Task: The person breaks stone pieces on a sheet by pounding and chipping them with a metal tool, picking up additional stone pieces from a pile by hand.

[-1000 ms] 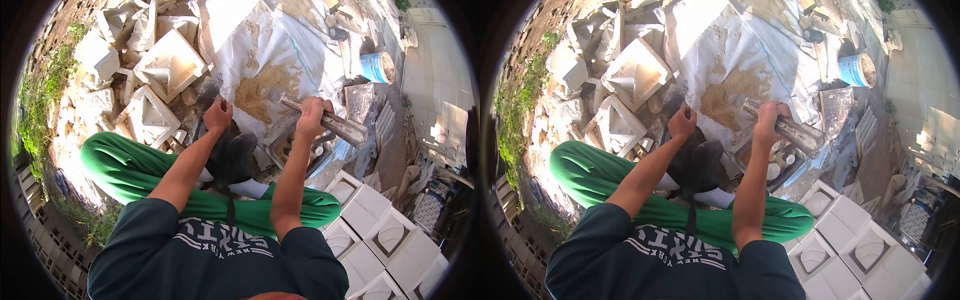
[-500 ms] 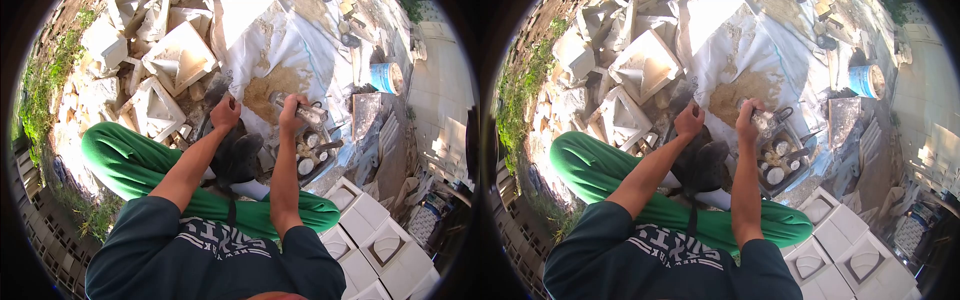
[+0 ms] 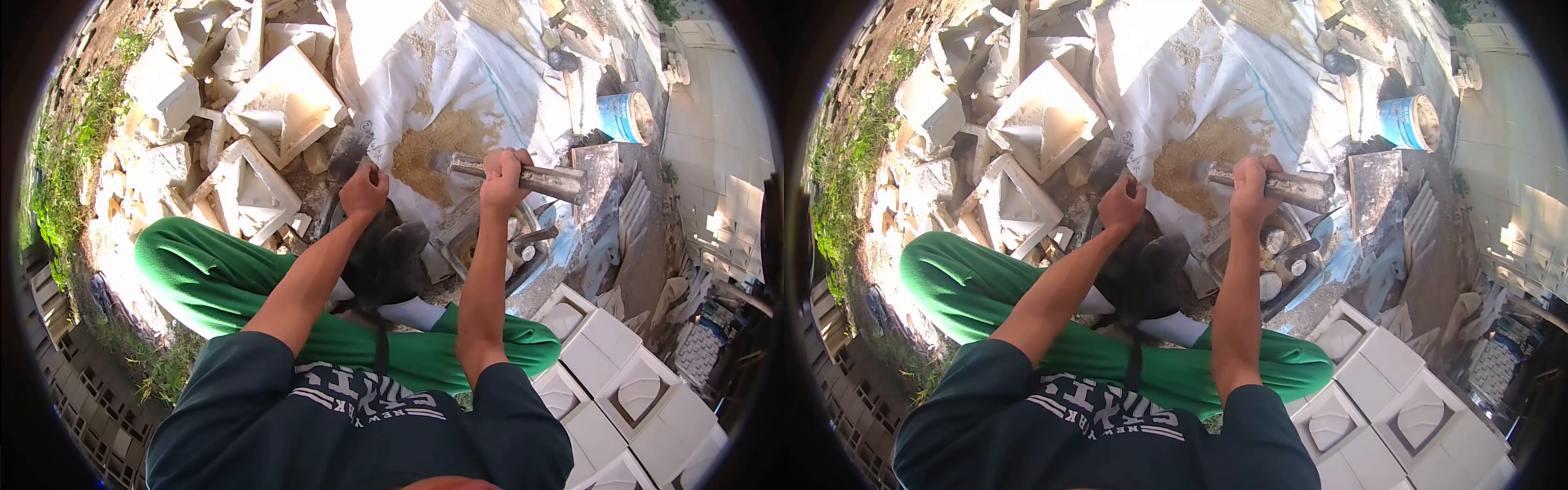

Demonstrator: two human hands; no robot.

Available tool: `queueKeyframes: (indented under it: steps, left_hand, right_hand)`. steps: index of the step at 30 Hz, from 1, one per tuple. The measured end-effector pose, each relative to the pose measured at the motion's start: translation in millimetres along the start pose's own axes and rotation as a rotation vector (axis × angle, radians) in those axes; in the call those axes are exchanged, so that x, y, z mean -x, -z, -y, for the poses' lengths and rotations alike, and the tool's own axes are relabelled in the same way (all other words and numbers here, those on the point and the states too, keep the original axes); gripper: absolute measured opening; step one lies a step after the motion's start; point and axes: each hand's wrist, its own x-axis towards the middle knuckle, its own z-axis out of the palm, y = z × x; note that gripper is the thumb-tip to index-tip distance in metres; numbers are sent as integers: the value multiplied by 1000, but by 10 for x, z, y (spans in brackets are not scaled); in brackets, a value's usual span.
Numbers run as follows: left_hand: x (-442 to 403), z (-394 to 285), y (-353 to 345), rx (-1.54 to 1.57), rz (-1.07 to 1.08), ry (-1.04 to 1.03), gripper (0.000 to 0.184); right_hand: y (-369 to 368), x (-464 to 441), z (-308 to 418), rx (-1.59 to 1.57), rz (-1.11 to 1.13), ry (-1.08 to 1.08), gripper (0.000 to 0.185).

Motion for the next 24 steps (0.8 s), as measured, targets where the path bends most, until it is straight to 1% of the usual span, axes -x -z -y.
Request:
queueKeyframes:
  steps: [1,3,6,8,10,11,13,15,16,18,19,21,22,23,24]
  left_hand:
    - [-22,-4,-7,-3,4,1,17]
    - [-4,4,-37,11,-26,-26,17]
    - [1,-6,-44,-31,-12,-8,18]
    - [13,-25,-24,-51,-17,-16,18]
    - [41,-8,-19,-70,-20,-19,18]
    - [40,15,-37,-60,2,-6,18]
    - [-38,-25,-29,-46,9,-11,18]
    - [39,-26,-31,-59,2,-16,19]
    - [11,-26,-23,-62,6,-29,19]
    - [8,-10,-21,-102,13,-17,20]
    - [27,8,-47,-106,27,-33,20]
    - [-29,-52,-179,-63,-14,-53,21]
    - [-91,-91,-108,-75,-20,-75,21]
    - [-76,-88,-33,-94,23,-40,24]
    - [-1,-80,-8,-106,75,8,28]
  right_hand:
    - [-23,-37,147,1,-4,-4,30]
    - [10,-74,432,-179,116,84,28]
    - [-60,-92,578,-227,109,155,30]
    - [-74,-89,337,-248,76,103,28]
    - [-22,-70,-254,-44,39,-2,23]
    - [15,-70,-523,-29,25,-26,24]
    - [-46,-150,-546,-28,13,-32,25]
    - [-5,-186,-380,80,135,22,23]
    - [-104,-226,-184,79,124,30,23]
    - [-287,-236,214,-255,-56,-7,24]
    - [-271,-220,237,-252,-76,2,24]
    - [-263,-321,279,43,96,24,28]
    - [-358,-284,374,51,140,46,33]
    - [-392,-243,502,41,128,41,33]
    - [-407,-201,709,52,188,87,32]
